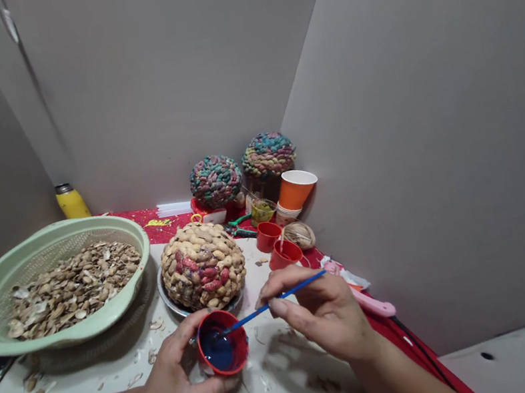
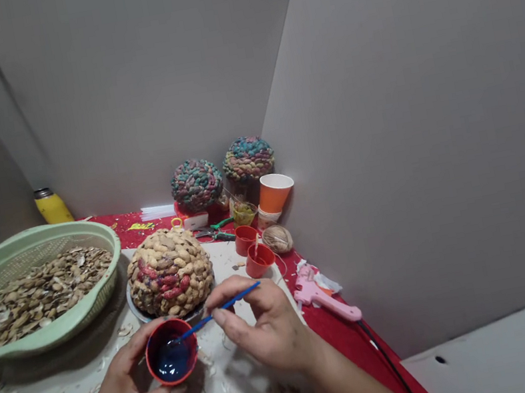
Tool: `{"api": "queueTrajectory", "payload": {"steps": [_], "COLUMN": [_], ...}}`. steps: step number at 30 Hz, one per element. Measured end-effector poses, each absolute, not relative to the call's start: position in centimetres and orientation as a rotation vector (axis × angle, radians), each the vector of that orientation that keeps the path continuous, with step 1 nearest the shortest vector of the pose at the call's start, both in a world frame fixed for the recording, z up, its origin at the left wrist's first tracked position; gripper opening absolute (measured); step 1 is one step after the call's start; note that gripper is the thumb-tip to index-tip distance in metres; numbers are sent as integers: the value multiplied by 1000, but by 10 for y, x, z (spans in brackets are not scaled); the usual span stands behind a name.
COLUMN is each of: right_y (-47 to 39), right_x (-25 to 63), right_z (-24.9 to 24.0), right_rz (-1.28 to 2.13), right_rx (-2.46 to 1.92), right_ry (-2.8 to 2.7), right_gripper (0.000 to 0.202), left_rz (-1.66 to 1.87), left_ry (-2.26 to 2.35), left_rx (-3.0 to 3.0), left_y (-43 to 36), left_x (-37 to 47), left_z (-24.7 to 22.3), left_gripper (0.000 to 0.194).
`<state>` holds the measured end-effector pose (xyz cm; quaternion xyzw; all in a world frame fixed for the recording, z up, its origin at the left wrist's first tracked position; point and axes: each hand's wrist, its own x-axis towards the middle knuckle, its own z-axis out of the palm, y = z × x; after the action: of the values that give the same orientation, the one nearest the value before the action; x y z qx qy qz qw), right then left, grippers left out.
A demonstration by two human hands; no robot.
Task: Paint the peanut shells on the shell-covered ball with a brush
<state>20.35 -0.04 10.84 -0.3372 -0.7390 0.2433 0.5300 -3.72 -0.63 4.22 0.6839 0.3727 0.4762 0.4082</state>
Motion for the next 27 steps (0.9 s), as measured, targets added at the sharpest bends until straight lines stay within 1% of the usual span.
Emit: {"api": "queueTrajectory", "payload": {"steps": [4, 7, 11, 17, 20, 27], "right_y": [6, 12, 18, 24, 26, 32], "right_x": [206, 207, 207, 201, 202, 212], "right_z": [105, 101, 97, 100, 103, 113], "right_rz": [780, 891, 987, 1133, 1114, 956], "right_rx": [-811, -790, -797, -819, -826, -816], "right_ry": [-1599, -1459, -1362, -1176, -1139, -1104], "right_gripper": [6, 10, 17, 20, 19, 16], "left_rz": [1206, 1192, 1202, 1188, 1192, 1229], "left_ry": [960, 951, 1042, 964, 945, 924], "left_rx": [1708, 1700, 1718, 1652, 1575, 1495], "left_y": [-5, -3, -2, -2, -1, 1], "left_x": [-40, -43, -47, -47, -47, -49], "left_z": [45, 44, 40, 34, 31, 23], "left_gripper": [57, 58, 64, 61, 61, 67]}}
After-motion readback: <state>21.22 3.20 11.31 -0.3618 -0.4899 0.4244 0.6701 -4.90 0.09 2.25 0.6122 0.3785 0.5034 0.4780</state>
